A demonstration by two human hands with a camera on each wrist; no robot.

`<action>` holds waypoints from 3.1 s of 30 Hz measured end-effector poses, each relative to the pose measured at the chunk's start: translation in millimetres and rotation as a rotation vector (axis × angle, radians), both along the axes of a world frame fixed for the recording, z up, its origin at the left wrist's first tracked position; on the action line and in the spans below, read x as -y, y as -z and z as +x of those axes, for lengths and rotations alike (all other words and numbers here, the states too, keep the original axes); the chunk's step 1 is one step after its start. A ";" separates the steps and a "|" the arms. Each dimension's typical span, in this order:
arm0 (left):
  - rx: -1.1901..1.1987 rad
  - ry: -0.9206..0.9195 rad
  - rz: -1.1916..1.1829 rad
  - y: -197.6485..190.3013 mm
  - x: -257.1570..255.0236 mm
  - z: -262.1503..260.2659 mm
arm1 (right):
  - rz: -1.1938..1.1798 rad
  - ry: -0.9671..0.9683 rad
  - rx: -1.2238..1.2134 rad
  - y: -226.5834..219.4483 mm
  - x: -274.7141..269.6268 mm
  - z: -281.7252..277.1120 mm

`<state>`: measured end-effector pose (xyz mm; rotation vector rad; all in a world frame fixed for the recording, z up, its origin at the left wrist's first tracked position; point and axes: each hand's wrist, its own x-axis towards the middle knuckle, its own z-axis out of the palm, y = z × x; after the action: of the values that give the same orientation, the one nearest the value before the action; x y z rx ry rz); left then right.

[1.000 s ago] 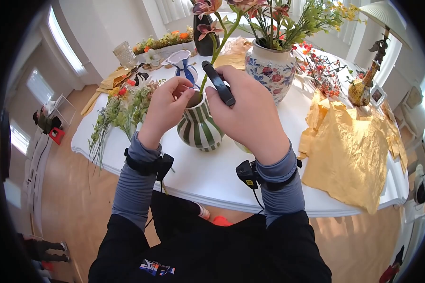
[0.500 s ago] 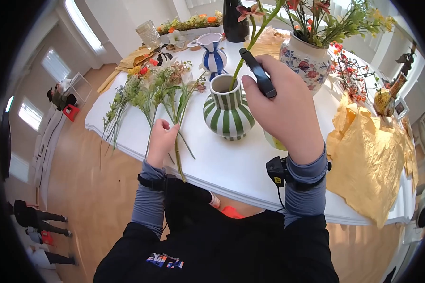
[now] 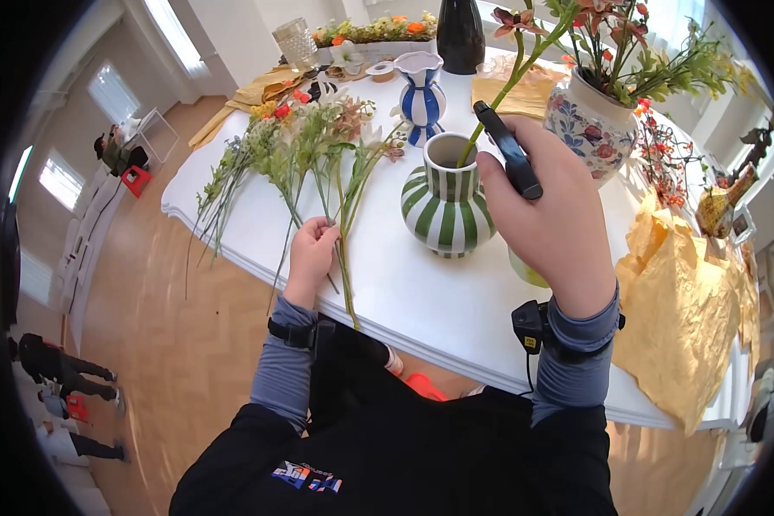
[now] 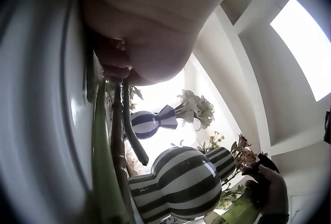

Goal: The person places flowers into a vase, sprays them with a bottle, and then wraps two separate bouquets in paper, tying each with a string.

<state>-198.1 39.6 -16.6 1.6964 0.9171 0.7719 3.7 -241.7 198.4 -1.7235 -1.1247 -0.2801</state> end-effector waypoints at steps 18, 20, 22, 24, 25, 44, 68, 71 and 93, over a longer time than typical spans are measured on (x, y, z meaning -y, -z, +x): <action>0.399 0.115 -0.317 -15.5 10.4 -17.4 | 0.040 -0.025 -0.004 0.5 -1.6 -3.4; 0.420 0.134 -0.321 -18.1 11.1 -19.4 | 0.054 -0.040 0.011 0.2 -1.7 -3.3; 0.437 0.155 -0.324 -18.7 14.5 -21.8 | 0.050 -0.040 0.015 -1.1 -0.8 -3.4; 0.577 0.084 -0.251 -16.6 17.7 -24.9 | 0.046 -0.040 0.011 -1.4 -0.2 -2.8; 0.575 0.085 -0.253 -16.2 17.2 -25.4 | 0.047 -0.041 0.007 -1.1 -0.1 -2.5; -0.358 -0.098 0.513 -59.6 62.8 -6.0 | 0.004 -0.082 0.006 -5.7 5.5 -3.0; 0.648 0.337 -0.392 -129.4 40.8 0.0 | 0.057 -0.079 0.084 -9.5 19.8 -1.5; 0.605 0.323 -0.392 -137.7 42.3 8.2 | 0.102 -0.078 0.094 -9.5 19.3 -2.6; 0.695 0.420 -0.094 -174.6 52.7 6.3 | 0.062 -0.065 0.097 -13.3 23.7 -5.1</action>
<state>-191.8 -13.0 158.1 1.3232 0.1083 0.9172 -1.3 -265.3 211.7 -1.6299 -1.2276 -0.3578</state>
